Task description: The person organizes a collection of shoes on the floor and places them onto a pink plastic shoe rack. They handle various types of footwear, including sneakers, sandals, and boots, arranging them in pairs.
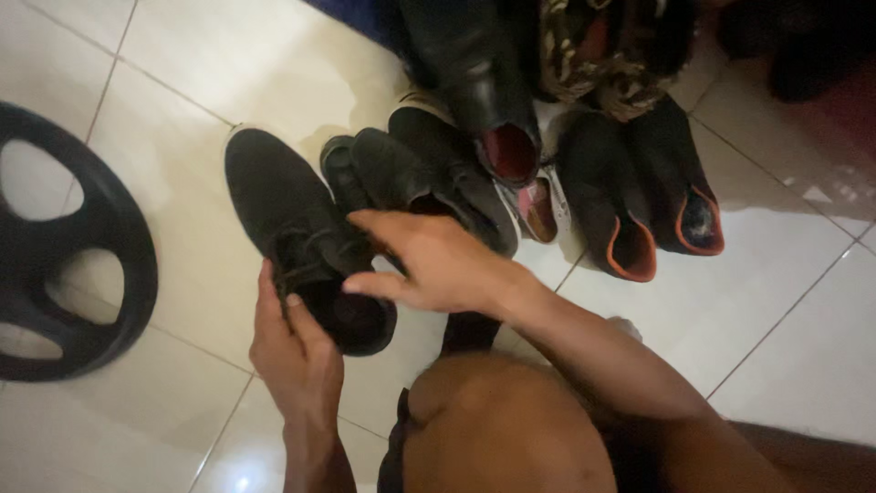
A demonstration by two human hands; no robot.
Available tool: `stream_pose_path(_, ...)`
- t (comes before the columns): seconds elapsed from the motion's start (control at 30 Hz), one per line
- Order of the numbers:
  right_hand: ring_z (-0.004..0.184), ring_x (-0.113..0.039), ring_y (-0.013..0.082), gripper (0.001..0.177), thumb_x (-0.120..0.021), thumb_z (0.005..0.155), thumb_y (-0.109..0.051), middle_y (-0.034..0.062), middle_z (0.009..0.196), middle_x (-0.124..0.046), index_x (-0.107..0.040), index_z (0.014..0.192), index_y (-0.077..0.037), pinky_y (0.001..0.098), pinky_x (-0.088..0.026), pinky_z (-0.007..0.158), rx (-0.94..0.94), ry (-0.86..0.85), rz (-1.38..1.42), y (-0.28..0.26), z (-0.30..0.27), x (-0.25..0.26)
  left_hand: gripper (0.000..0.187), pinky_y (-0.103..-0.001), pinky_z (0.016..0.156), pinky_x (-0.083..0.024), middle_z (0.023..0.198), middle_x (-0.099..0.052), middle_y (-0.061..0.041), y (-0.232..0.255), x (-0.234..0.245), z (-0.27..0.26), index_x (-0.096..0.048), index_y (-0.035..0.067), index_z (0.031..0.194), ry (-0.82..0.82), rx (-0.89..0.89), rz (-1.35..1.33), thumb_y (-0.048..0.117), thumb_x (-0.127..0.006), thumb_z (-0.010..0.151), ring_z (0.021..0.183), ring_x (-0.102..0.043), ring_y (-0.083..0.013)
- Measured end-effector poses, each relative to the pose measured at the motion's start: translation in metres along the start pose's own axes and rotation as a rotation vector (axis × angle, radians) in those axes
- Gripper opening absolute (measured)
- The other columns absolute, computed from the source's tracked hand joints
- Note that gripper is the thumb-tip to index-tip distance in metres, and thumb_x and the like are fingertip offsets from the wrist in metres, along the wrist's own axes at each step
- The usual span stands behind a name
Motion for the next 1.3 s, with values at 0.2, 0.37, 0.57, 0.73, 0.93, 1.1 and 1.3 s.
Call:
stream_pose_path(0.2, 0.103, -0.071, 0.0421, 0.085, -0.076, 0.089, -0.047, 0.0311, 0.119, -0.068, -0.047, 0.143, 0.013, 0.0436, -0.058, 0.088, 0.064, 0.041, -0.061, -0.015, 0.004, -0.007, 0.050, -0.039, 0.092, -0.053, 0.127, -0.068, -0.025, 0.022, 0.009, 0.002, -0.047, -0.003, 0.151, -0.006, 0.060, 0.078, 0.007, -0.044, 0.102, 0.107, -0.072, -0.0334)
stream_pose_path(0.37, 0.095, -0.071, 0.0429, 0.074, -0.075, 0.086, -0.032, 0.0295, 0.111, -0.071, -0.050, 0.140, 0.012, 0.0459, -0.058, 0.083, 0.009, 0.125, -0.150, -0.024, 0.005, 0.008, 0.048, -0.039, 0.097, -0.054, 0.134, -0.066, -0.028, 0.044, 0.007, 0.003, -0.048, -0.008, 0.150, 0.032, -0.195, 0.024, 0.004, -0.045, 0.104, 0.115, -0.070, -0.0362)
stream_pose_path(0.57, 0.082, -0.070, 0.0439, 0.068, -0.071, 0.087, -0.023, 0.0280, 0.099, -0.072, -0.049, 0.140, 0.013, 0.0489, -0.057, 0.074, -0.028, 0.178, -0.318, -0.035, -0.003, 0.041, 0.047, -0.041, 0.105, -0.052, 0.143, -0.060, -0.030, 0.075, -0.004, 0.006, -0.046, -0.011, 0.150, 0.024, -0.347, -0.030, 0.003, -0.046, 0.105, 0.127, -0.065, -0.0397)
stream_pose_path(0.73, 0.071, -0.068, 0.0438, 0.059, -0.066, 0.092, -0.018, 0.0271, 0.087, -0.071, -0.049, 0.136, 0.017, 0.0495, -0.056, 0.064, -0.008, 0.212, -0.468, -0.053, -0.016, 0.071, 0.044, -0.042, 0.111, -0.050, 0.149, -0.056, -0.031, 0.099, -0.011, 0.009, -0.046, -0.011, 0.149, -0.018, -0.452, -0.063, 0.004, -0.046, 0.107, 0.135, -0.061, -0.0417)
stream_pose_path(0.93, 0.062, -0.067, 0.0423, 0.051, -0.064, 0.094, -0.017, 0.0263, 0.076, -0.070, -0.053, 0.129, 0.018, 0.0493, -0.054, 0.054, 0.011, 0.304, -0.604, -0.072, -0.036, 0.106, 0.044, -0.044, 0.112, -0.050, 0.148, -0.055, -0.033, 0.130, -0.020, 0.007, -0.046, -0.012, 0.149, -0.032, -0.614, -0.098, 0.002, -0.047, 0.107, 0.135, -0.060, -0.0439)
stream_pose_path(1.1, 0.064, -0.068, 0.0417, 0.043, -0.062, 0.098, -0.016, 0.0264, 0.077, -0.069, -0.055, 0.123, 0.018, 0.0483, -0.054, 0.055, 0.084, 0.371, -0.648, -0.091, -0.053, 0.137, 0.048, -0.044, 0.114, -0.050, 0.148, -0.054, -0.034, 0.157, -0.023, 0.004, -0.042, -0.011, 0.151, -0.052, -0.762, -0.158, -0.002, -0.051, 0.105, 0.136, -0.059, -0.0451)
stream_pose_path(1.3, 0.057, -0.067, 0.0425, 0.036, -0.060, 0.098, -0.016, 0.0244, 0.066, -0.067, -0.057, 0.117, 0.014, 0.0499, -0.052, 0.052, -0.040, 0.391, -0.645, -0.113, -0.070, 0.168, 0.059, -0.044, 0.109, -0.052, 0.144, -0.056, -0.033, 0.197, -0.022, -0.005, -0.044, -0.012, 0.148, -0.033, -0.848, -0.137, 0.005, -0.064, 0.096, 0.132, -0.060, -0.0467)
Point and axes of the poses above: each hand's wrist, its own z-axis towards the middle knuckle, its own x-axis out of the back of the hand, y = z × x, the point moved 2 cm from there along z, towards the middle knuckle
